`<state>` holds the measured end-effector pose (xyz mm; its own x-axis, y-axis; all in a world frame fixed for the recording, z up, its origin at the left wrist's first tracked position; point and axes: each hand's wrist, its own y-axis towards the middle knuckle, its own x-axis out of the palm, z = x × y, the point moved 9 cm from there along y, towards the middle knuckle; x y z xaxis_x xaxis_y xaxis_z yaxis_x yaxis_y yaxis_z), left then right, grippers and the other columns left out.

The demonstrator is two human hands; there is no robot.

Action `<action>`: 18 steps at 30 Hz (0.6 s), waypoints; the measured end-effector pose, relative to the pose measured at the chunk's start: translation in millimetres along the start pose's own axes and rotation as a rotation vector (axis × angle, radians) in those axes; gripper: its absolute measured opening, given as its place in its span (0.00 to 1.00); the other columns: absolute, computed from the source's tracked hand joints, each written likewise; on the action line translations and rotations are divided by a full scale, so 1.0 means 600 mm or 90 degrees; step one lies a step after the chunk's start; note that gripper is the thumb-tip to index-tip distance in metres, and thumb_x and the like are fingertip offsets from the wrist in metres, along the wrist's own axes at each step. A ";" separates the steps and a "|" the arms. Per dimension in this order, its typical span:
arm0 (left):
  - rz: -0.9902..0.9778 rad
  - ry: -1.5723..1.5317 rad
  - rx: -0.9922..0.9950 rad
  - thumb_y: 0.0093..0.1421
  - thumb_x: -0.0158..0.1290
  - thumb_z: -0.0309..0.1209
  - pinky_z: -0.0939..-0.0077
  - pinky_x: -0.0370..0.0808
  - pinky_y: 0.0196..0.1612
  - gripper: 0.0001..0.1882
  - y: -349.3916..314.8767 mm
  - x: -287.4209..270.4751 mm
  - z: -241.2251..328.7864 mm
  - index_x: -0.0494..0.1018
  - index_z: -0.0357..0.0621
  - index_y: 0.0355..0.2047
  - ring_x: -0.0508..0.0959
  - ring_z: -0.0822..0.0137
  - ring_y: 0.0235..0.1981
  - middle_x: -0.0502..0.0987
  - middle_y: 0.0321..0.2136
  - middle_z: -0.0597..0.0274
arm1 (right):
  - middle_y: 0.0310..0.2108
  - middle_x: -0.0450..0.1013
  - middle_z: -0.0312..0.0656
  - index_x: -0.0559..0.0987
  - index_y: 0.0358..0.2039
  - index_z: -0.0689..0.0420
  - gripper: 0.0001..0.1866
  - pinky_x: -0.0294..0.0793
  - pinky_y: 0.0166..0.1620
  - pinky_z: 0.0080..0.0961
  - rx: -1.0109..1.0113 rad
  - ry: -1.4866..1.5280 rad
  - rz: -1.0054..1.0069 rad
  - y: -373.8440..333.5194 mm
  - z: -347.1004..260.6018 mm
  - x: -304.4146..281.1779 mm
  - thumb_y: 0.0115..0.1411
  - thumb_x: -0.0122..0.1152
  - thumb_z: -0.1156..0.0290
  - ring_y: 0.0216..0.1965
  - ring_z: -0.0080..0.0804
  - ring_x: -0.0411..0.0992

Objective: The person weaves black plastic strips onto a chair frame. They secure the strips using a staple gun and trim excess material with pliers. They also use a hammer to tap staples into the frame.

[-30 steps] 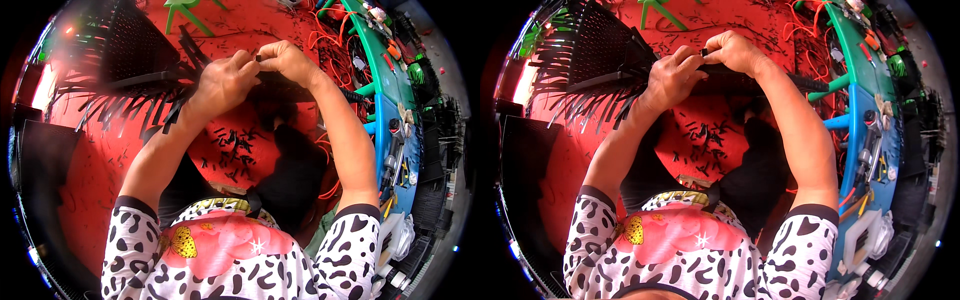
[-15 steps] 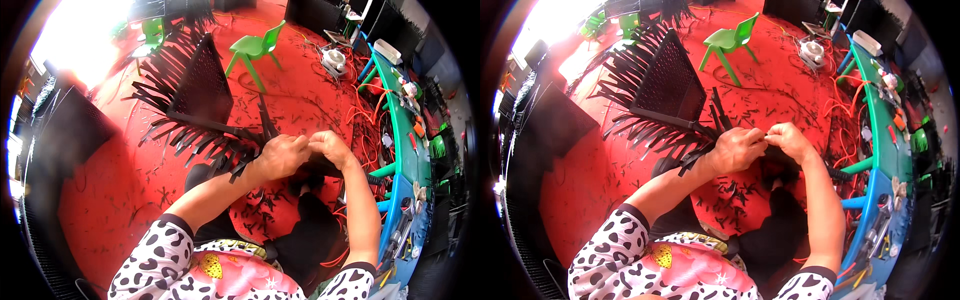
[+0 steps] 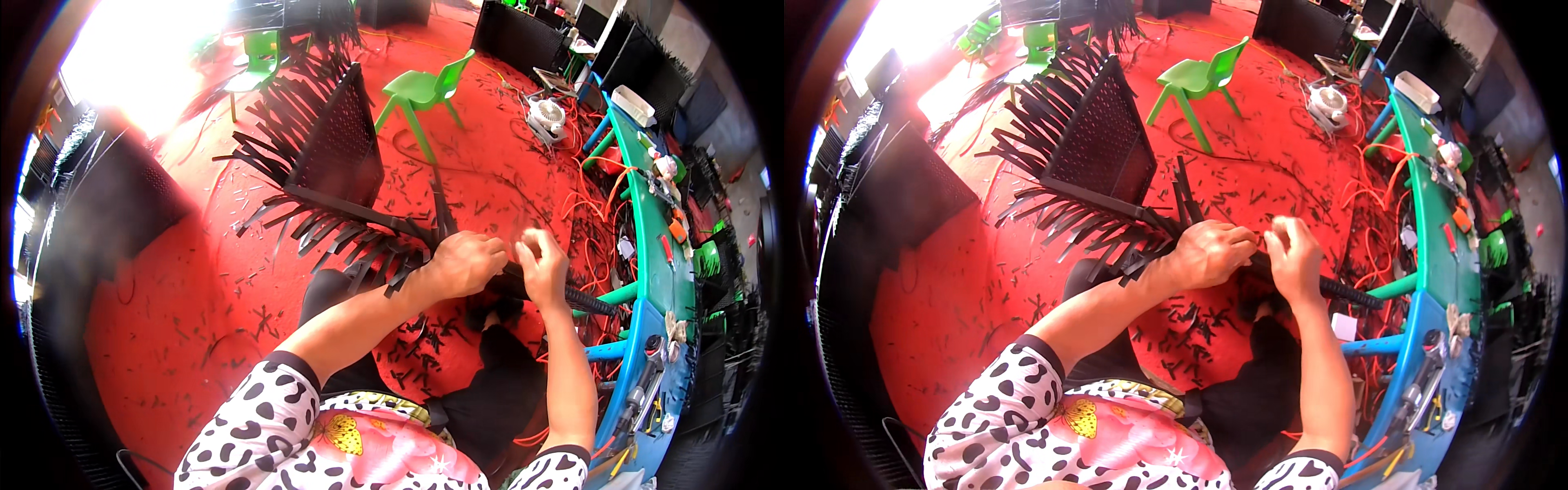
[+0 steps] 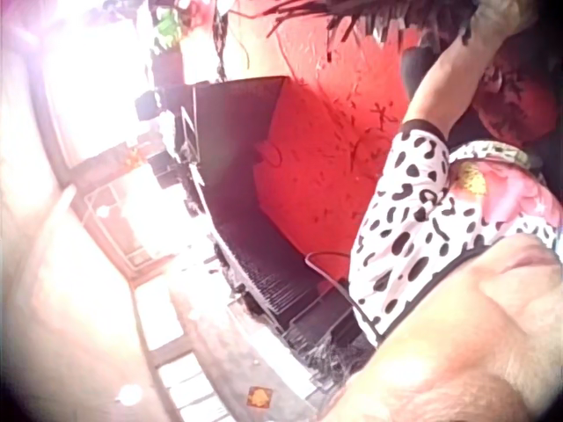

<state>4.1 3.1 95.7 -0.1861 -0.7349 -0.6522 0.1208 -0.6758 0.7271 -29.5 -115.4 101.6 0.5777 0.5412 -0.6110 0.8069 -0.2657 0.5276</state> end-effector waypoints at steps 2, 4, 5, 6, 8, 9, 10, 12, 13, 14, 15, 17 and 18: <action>0.008 -0.004 0.001 0.44 0.59 0.28 0.68 0.74 0.30 0.09 -0.001 -0.002 0.003 0.72 0.42 0.25 0.78 0.60 0.27 0.75 0.27 0.61 | 0.31 0.72 0.48 0.74 0.36 0.62 0.12 0.71 0.39 0.34 -0.080 -0.104 0.020 -0.037 -0.034 -0.039 0.51 0.63 0.73 0.34 0.45 0.72; 0.018 -0.007 0.002 0.44 0.59 0.28 0.67 0.74 0.30 0.09 0.001 -0.002 0.007 0.72 0.42 0.25 0.78 0.60 0.27 0.75 0.27 0.61 | 0.35 0.71 0.49 0.74 0.38 0.62 0.16 0.69 0.43 0.39 -0.137 -0.285 0.045 -0.090 -0.041 -0.094 0.50 0.65 0.69 0.38 0.48 0.70; 0.025 -0.004 0.007 0.44 0.60 0.28 0.67 0.74 0.30 0.09 0.003 -0.001 0.010 0.72 0.42 0.26 0.78 0.60 0.27 0.75 0.27 0.61 | 0.37 0.71 0.50 0.74 0.39 0.62 0.19 0.67 0.46 0.41 -0.109 -0.277 0.034 -0.099 -0.022 -0.099 0.49 0.66 0.66 0.41 0.49 0.69; 0.032 0.003 0.006 0.44 0.60 0.28 0.67 0.75 0.30 0.10 0.001 -0.003 0.010 0.72 0.42 0.26 0.78 0.60 0.27 0.75 0.27 0.61 | 0.38 0.71 0.50 0.74 0.39 0.63 0.19 0.67 0.47 0.41 -0.086 -0.297 0.036 -0.112 -0.007 -0.114 0.49 0.65 0.67 0.41 0.49 0.69; 0.035 0.001 0.004 0.43 0.60 0.28 0.67 0.75 0.30 0.10 -0.001 -0.006 0.006 0.72 0.42 0.26 0.78 0.60 0.27 0.75 0.27 0.62 | 0.39 0.70 0.50 0.73 0.40 0.63 0.20 0.66 0.48 0.41 -0.071 -0.339 0.046 -0.133 0.021 -0.135 0.48 0.65 0.67 0.43 0.49 0.68; 0.037 0.000 0.004 0.43 0.60 0.28 0.67 0.75 0.30 0.10 -0.001 -0.007 0.004 0.72 0.42 0.26 0.78 0.60 0.27 0.75 0.26 0.62 | 0.40 0.70 0.50 0.73 0.41 0.63 0.22 0.65 0.50 0.42 -0.071 -0.338 0.029 -0.138 0.032 -0.133 0.47 0.66 0.66 0.44 0.50 0.67; 0.037 -0.002 0.003 0.43 0.60 0.28 0.67 0.75 0.30 0.10 -0.002 -0.008 0.003 0.72 0.42 0.26 0.78 0.60 0.27 0.75 0.26 0.62 | 0.40 0.70 0.50 0.73 0.41 0.63 0.22 0.65 0.50 0.42 -0.070 -0.339 0.028 -0.141 0.039 -0.132 0.47 0.66 0.66 0.44 0.50 0.67; 0.034 0.000 0.007 0.43 0.60 0.27 0.68 0.75 0.30 0.10 0.002 -0.008 0.006 0.71 0.41 0.26 0.78 0.60 0.27 0.75 0.26 0.62 | 0.41 0.69 0.51 0.73 0.42 0.63 0.23 0.64 0.51 0.43 -0.062 -0.358 0.056 -0.138 0.028 -0.127 0.47 0.66 0.66 0.45 0.51 0.66; 0.044 -0.003 0.005 0.43 0.60 0.27 0.68 0.75 0.31 0.10 0.004 -0.014 0.009 0.72 0.41 0.26 0.78 0.60 0.27 0.75 0.27 0.62 | 0.41 0.69 0.51 0.73 0.42 0.63 0.23 0.64 0.52 0.43 -0.080 -0.352 0.058 -0.134 0.014 -0.121 0.48 0.66 0.66 0.45 0.51 0.66; 0.043 -0.003 0.005 0.43 0.60 0.27 0.68 0.75 0.31 0.10 0.004 -0.014 0.006 0.72 0.41 0.26 0.78 0.60 0.27 0.75 0.27 0.62 | 0.41 0.70 0.51 0.74 0.42 0.63 0.22 0.64 0.52 0.43 -0.099 -0.344 0.058 -0.126 -0.001 -0.107 0.48 0.65 0.66 0.45 0.51 0.66; 0.040 0.001 -0.002 0.43 0.60 0.27 0.68 0.75 0.31 0.10 0.003 -0.011 0.003 0.72 0.41 0.26 0.78 0.60 0.28 0.76 0.27 0.62 | 0.40 0.70 0.51 0.74 0.42 0.63 0.22 0.64 0.52 0.42 -0.096 -0.293 0.051 -0.112 -0.012 -0.083 0.48 0.65 0.66 0.45 0.50 0.67; 0.037 0.007 -0.010 0.43 0.60 0.27 0.68 0.75 0.31 0.10 0.000 -0.007 -0.005 0.72 0.41 0.26 0.78 0.60 0.28 0.76 0.27 0.62 | 0.38 0.72 0.49 0.74 0.41 0.62 0.20 0.65 0.50 0.40 -0.097 -0.231 0.046 -0.090 -0.029 -0.052 0.49 0.65 0.66 0.42 0.49 0.69; 0.038 0.002 -0.012 0.43 0.60 0.27 0.68 0.75 0.31 0.09 0.000 -0.002 -0.006 0.73 0.41 0.26 0.78 0.60 0.28 0.76 0.27 0.62 | 0.36 0.72 0.48 0.74 0.40 0.61 0.19 0.65 0.48 0.39 -0.095 -0.224 0.050 -0.084 -0.035 -0.049 0.50 0.64 0.66 0.41 0.47 0.70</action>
<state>8.1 3.7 95.8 -0.1750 -0.7737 -0.6088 0.1499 -0.6321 0.7602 -89.4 -101.0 105.4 0.6653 0.2099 -0.7165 0.7464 -0.1621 0.6455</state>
